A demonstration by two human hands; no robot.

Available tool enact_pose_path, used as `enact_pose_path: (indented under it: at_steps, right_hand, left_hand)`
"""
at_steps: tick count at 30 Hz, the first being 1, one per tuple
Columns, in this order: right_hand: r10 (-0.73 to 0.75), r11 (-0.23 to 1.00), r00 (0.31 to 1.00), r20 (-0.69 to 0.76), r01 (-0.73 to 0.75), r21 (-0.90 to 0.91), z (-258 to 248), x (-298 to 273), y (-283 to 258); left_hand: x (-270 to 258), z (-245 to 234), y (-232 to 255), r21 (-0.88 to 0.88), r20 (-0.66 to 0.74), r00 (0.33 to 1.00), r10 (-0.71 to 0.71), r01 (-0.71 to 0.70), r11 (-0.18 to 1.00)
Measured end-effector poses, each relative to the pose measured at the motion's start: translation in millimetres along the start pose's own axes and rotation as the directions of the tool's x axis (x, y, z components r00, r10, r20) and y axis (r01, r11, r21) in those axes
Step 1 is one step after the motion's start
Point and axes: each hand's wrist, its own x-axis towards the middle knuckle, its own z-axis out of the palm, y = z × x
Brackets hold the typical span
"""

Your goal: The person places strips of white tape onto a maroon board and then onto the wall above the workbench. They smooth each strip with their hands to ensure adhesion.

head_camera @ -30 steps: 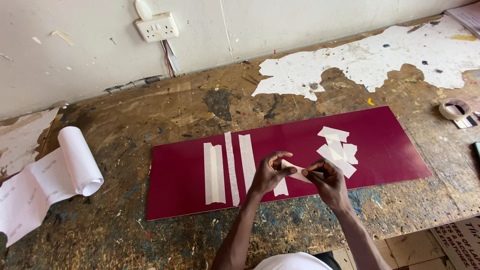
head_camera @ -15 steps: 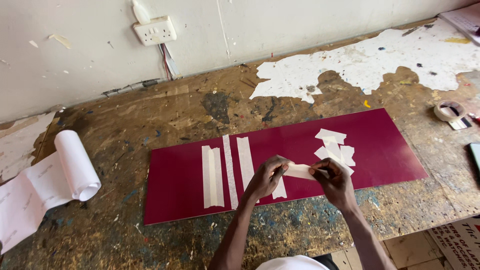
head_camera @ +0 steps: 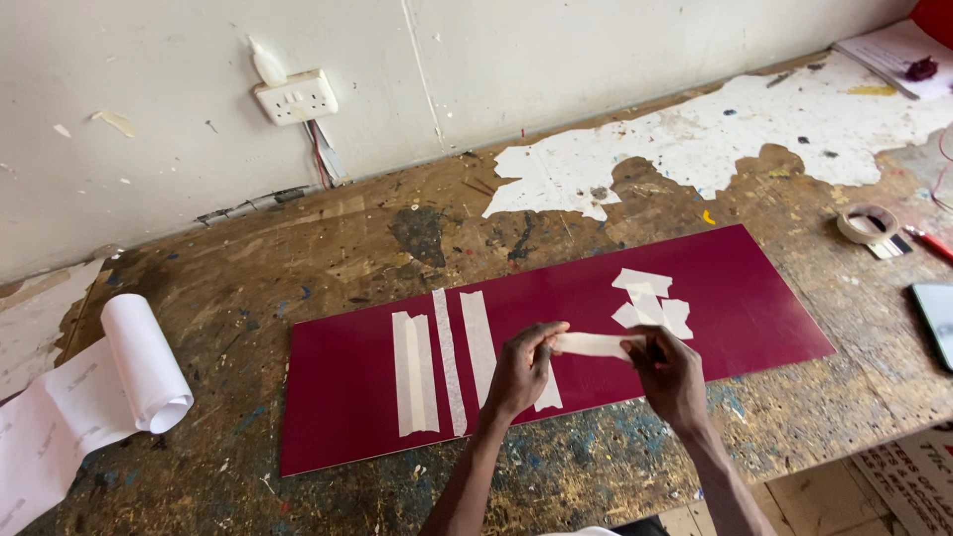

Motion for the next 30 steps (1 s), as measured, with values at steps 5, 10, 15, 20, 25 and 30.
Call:
enact_pose_path:
  at_steps: [5,10,15,20,25,30]
  right_hand:
    - [-0.066,0.997,0.997,-0.027,0.066,0.028,-15.4,15.0,-8.7]
    - [-0.053,0.997,0.997,-0.051,0.056,0.05,-32.7,24.3,-23.3]
    - [-0.1,0.991,0.988,-0.114,0.109,0.075,-33.7,39.6,-18.9]
    - [-0.224,0.972,0.971,-0.079,0.228,0.049,-26.7,55.3,-30.1]
    - [-0.324,0.946,0.946,-0.034,0.325,0.022,-12.8,78.1,-45.5]
    - [-0.359,0.933,0.933,-0.018,0.359,0.026,-0.5,113.3,-44.3]
  left_hand:
    - [13.9,6.1,12.6,0.109,-0.031,0.999,0.04,-0.036,0.993]
    - [17.3,9.8,21.9,0.104,-0.029,0.995,0.098,-0.094,0.99]
    - [31.5,8.4,15.2,0.098,-0.057,0.958,0.281,-0.275,0.957]
    - [39.0,1.2,9.8,0.13,0.007,0.961,0.278,-0.276,0.952]
    - [55.9,-10.5,19.7,0.105,-0.056,0.976,0.211,-0.204,0.973]
    - [87.7,-18.4,-9.6,0.101,-0.105,0.973,0.207,-0.197,0.975]
